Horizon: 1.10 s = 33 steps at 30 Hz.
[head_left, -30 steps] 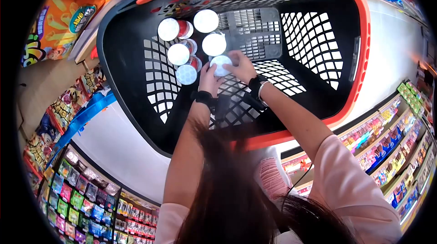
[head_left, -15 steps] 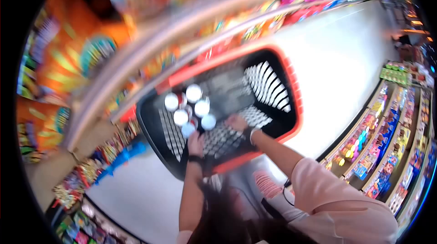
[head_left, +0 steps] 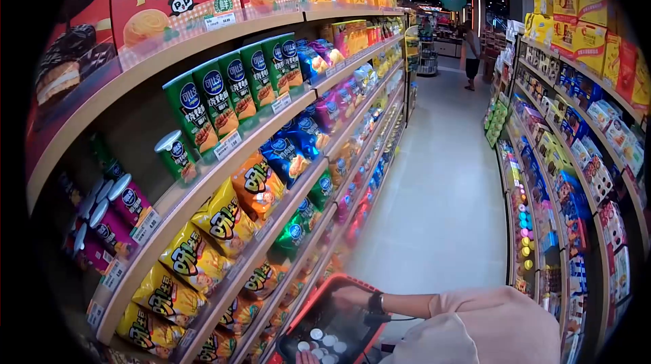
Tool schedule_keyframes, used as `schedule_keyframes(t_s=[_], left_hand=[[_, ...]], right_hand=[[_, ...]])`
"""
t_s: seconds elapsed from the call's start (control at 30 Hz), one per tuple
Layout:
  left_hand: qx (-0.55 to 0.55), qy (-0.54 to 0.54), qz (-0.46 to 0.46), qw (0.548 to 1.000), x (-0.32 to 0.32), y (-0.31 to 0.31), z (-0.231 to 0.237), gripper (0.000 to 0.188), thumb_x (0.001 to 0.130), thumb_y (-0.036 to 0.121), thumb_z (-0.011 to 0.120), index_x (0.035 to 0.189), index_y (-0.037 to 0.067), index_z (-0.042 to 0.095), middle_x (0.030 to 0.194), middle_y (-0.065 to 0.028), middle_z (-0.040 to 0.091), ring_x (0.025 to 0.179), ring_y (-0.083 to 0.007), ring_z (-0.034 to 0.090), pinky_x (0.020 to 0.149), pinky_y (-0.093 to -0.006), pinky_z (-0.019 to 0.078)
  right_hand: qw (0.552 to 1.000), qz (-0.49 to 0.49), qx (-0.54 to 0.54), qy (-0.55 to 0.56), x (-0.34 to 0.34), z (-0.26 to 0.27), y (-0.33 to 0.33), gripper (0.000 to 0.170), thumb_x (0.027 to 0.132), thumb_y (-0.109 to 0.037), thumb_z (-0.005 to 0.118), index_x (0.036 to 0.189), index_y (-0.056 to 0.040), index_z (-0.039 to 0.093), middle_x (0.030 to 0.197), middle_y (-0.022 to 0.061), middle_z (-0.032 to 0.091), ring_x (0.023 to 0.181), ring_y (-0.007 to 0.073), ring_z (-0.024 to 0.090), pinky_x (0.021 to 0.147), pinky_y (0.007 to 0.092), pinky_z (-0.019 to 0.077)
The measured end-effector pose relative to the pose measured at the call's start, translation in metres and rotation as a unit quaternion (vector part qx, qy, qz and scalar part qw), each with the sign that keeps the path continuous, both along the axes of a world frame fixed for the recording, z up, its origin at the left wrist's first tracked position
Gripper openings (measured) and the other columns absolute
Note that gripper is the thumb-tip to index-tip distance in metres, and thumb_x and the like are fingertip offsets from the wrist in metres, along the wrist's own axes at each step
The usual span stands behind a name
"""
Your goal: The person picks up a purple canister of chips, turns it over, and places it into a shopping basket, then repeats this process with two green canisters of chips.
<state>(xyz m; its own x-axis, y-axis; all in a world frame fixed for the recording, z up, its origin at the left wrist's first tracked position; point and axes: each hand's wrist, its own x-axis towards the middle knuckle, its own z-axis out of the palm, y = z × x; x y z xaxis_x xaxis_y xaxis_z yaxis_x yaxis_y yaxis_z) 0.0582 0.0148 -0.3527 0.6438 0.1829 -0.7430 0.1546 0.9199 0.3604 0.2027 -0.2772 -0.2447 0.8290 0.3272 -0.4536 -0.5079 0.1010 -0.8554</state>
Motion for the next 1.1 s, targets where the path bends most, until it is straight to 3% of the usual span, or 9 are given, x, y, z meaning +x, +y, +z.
schedule_keyframes(t_s=[0.07, 0.1, 0.27, 0.57, 0.8, 0.9, 0.97, 1.03, 1.1], left_hand=[[-0.005, -0.041, 0.041, 0.998, -0.009, -0.003, 0.028, 0.031, 0.086, 0.027, 0.053, 0.116, 0.017, 0.054, 0.113, -0.0023, 0.057, 0.102, -0.0188, 0.056, 0.084, -0.0345, 0.0487], [0.025, -0.094, 0.043, 0.994, -0.015, -0.011, 0.049, 0.029, 0.086, 0.026, 0.055, 0.112, 0.015, 0.053, 0.106, -0.0033, 0.056, 0.095, -0.0198, 0.054, 0.084, -0.0355, 0.0472], [0.042, -0.138, 0.089, 0.985, -0.003, -0.004, 0.115, 0.025, 0.084, 0.021, 0.058, 0.108, 0.014, 0.055, 0.1, -0.0028, 0.056, 0.094, -0.0191, 0.053, 0.085, -0.0342, 0.0449], [0.166, -0.302, 0.09, 0.934, 0.07, -0.041, 0.263, 0.016, 0.087, 0.015, 0.054, 0.103, 0.013, 0.057, 0.091, -0.0004, 0.058, 0.089, -0.0152, 0.055, 0.081, -0.0314, 0.0461], [0.403, -0.398, 0.02, 0.824, 0.164, -0.1, 0.444, 0.016, 0.092, 0.012, 0.047, 0.105, 0.004, 0.05, 0.093, -0.0085, 0.057, 0.087, -0.0204, 0.059, 0.079, -0.032, 0.0509], [0.542, -0.417, 0.053, 0.727, 0.222, -0.114, 0.514, 0.018, 0.093, 0.011, 0.046, 0.108, 0.001, 0.048, 0.099, -0.0109, 0.056, 0.096, -0.0253, 0.061, 0.081, -0.0317, 0.0525], [0.6, -0.422, 0.076, 0.675, 0.261, -0.126, 0.555, 0.021, 0.093, 0.01, 0.046, 0.112, 0.001, 0.047, 0.105, -0.0121, 0.054, 0.102, -0.0265, 0.06, 0.083, -0.0322, 0.0521], [0.639, -0.418, 0.107, 0.637, 0.291, -0.13, 0.583, 0.024, 0.091, 0.009, 0.048, 0.115, 0.001, 0.046, 0.109, -0.0123, 0.053, 0.102, -0.0247, 0.059, 0.083, -0.0315, 0.0515], [0.688, -0.398, 0.149, 0.588, 0.319, -0.123, 0.603, 0.028, 0.089, 0.009, 0.051, 0.116, 0.001, 0.045, 0.114, -0.0129, 0.051, 0.103, -0.023, 0.057, 0.085, -0.0313, 0.0496]], right_hand=[[0.999, -0.024, 0.025, -0.005, 0.009, 0.018, -0.001, 0.034, 0.092, -0.04, 0.051, 0.094, -0.0062, 0.057, 0.093, 0.0058, 0.062, 0.086, 0.0148, 0.063, 0.074, 0.0274, 0.0515], [0.992, -0.034, 0.117, -0.015, 0.028, -0.023, -0.006, 0.034, 0.091, -0.037, 0.051, 0.096, -0.0041, 0.056, 0.093, 0.0076, 0.061, 0.089, 0.017, 0.062, 0.076, 0.0285, 0.0513], [0.988, -0.076, 0.135, -0.026, 0.033, 0.08, 0.018, 0.025, 0.092, -0.031, 0.051, 0.096, -0.0069, 0.055, 0.092, 0.0075, 0.062, 0.086, 0.019, 0.062, 0.078, 0.0318, 0.0505], [0.956, 0.052, 0.267, -0.109, 0.093, 0.161, 0.022, 0.017, 0.094, -0.025, 0.05, 0.092, -0.0084, 0.055, 0.085, 0.0036, 0.06, 0.079, 0.0148, 0.061, 0.072, 0.0287, 0.0493], [0.924, 0.148, 0.17, -0.308, 0.212, 0.303, -0.024, 0.023, 0.096, -0.023, 0.047, 0.103, -0.0044, 0.058, 0.097, 0.0047, 0.063, 0.085, 0.0111, 0.062, 0.074, 0.0255, 0.0498], [0.902, 0.184, 0.19, -0.341, 0.244, 0.369, -0.033, 0.027, 0.095, -0.02, 0.046, 0.115, -0.0045, 0.055, 0.109, 0.0044, 0.06, 0.094, 0.0103, 0.058, 0.079, 0.0262, 0.0496], [0.884, 0.21, 0.215, -0.359, 0.263, 0.394, -0.02, 0.037, 0.094, -0.018, 0.048, 0.127, -0.0012, 0.044, 0.121, 0.0106, 0.055, 0.104, 0.0174, 0.057, 0.087, 0.0308, 0.0491], [0.856, 0.163, 0.186, -0.454, 0.267, 0.415, -0.002, 0.052, 0.091, -0.018, 0.053, 0.136, -0.0021, 0.031, 0.131, 0.0129, 0.046, 0.113, 0.0191, 0.051, 0.088, 0.0312, 0.0475], [0.774, 0.123, 0.137, -0.605, 0.276, 0.425, 0.017, 0.054, 0.09, -0.012, 0.053, 0.137, -0.0022, 0.029, 0.132, 0.0151, 0.043, 0.118, 0.0217, 0.047, 0.09, 0.0323, 0.0464]])
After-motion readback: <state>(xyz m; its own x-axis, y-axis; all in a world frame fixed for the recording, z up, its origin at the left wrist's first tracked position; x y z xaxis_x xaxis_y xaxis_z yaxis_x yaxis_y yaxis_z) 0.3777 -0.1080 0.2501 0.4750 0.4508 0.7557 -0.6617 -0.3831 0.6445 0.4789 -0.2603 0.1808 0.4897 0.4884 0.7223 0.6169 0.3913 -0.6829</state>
